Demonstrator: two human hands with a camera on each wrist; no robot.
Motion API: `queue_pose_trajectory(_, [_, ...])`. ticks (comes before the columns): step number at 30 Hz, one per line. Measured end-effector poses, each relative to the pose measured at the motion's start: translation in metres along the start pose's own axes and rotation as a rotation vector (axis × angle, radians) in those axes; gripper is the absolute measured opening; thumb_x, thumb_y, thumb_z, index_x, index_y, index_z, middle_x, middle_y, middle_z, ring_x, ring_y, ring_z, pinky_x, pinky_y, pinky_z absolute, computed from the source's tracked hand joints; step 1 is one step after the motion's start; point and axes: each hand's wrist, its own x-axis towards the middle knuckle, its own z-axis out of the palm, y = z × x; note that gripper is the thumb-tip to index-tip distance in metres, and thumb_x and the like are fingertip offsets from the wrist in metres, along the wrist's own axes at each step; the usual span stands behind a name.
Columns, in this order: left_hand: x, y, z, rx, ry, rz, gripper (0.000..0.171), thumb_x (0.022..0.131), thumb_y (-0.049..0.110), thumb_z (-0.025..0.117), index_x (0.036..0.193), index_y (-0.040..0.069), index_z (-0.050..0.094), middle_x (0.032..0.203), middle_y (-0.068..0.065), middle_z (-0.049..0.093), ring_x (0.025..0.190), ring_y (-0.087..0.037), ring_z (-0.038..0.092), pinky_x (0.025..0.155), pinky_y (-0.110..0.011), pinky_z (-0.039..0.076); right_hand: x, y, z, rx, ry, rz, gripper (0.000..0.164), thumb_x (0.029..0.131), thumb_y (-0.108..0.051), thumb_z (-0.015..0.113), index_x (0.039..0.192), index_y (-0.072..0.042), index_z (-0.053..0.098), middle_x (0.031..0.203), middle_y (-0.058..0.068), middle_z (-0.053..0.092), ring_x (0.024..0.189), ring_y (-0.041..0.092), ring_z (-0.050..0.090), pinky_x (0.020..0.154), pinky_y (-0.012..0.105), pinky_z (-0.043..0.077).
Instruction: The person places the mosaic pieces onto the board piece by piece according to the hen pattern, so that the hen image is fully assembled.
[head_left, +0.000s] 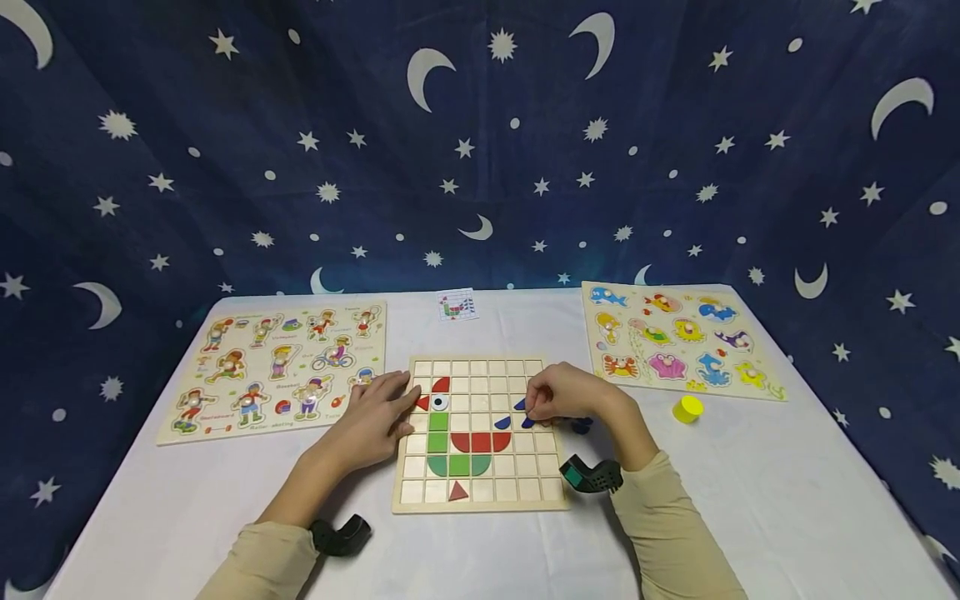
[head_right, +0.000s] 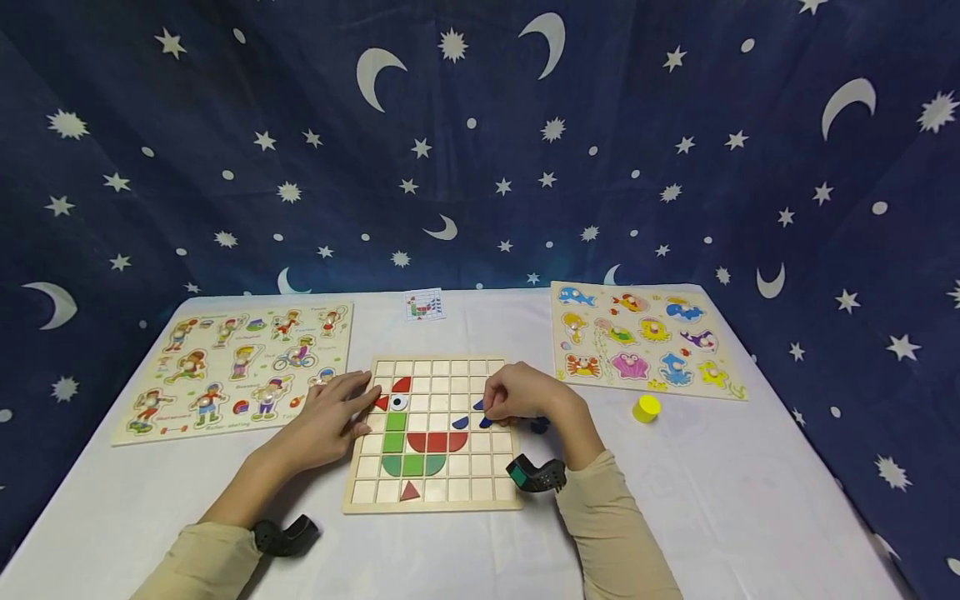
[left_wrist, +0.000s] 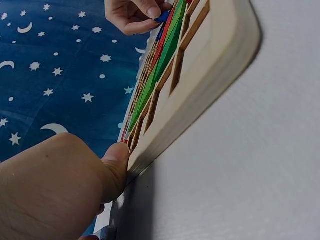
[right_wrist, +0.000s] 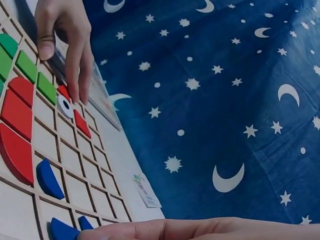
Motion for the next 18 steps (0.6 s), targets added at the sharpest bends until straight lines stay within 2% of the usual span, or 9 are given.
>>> queue_pose_trajectory(3, [0.0,0.001,-0.001,-0.005,-0.006,0.002,0.052,0.089,0.029,0.064,0.137,0.012,0.053,0.147,-0.012,0.041,0.138,-0.029,0.032,0.096,-0.054,0.03,0.0,0.003,-0.002,-0.011,0.022,0.01,0.004,0.084,-0.012,0.069,0.08,-0.012,0.068,0.067,-0.005,0.058,0.06,0.008,0.051,0.059,0.024,0.045])
queue_pose_trajectory(10, [0.0,0.0,-0.001,0.004,-0.005,0.003,0.052,0.089,0.03,0.064,0.137,0.012,0.053,0.147,-0.013,0.041,0.138,-0.029,0.033,0.096,-0.054,0.03,-0.005,0.015,-0.011,-0.058,0.148,0.083,0.004,0.087,-0.011,0.064,0.083,-0.011,0.066,0.068,-0.003,0.055,0.062,0.011,0.05,0.059,0.025,0.04])
queue_pose_trajectory(18, [0.0,0.001,-0.002,-0.002,-0.006,0.001,0.052,0.089,0.029,0.064,0.137,0.011,0.053,0.147,-0.013,0.041,0.138,-0.029,0.033,0.096,-0.052,0.029,-0.003,0.019,-0.011,-0.06,0.117,0.107,0.007,0.089,-0.012,0.063,0.087,-0.012,0.07,0.069,-0.002,0.059,0.063,0.011,0.051,0.063,0.027,0.042])
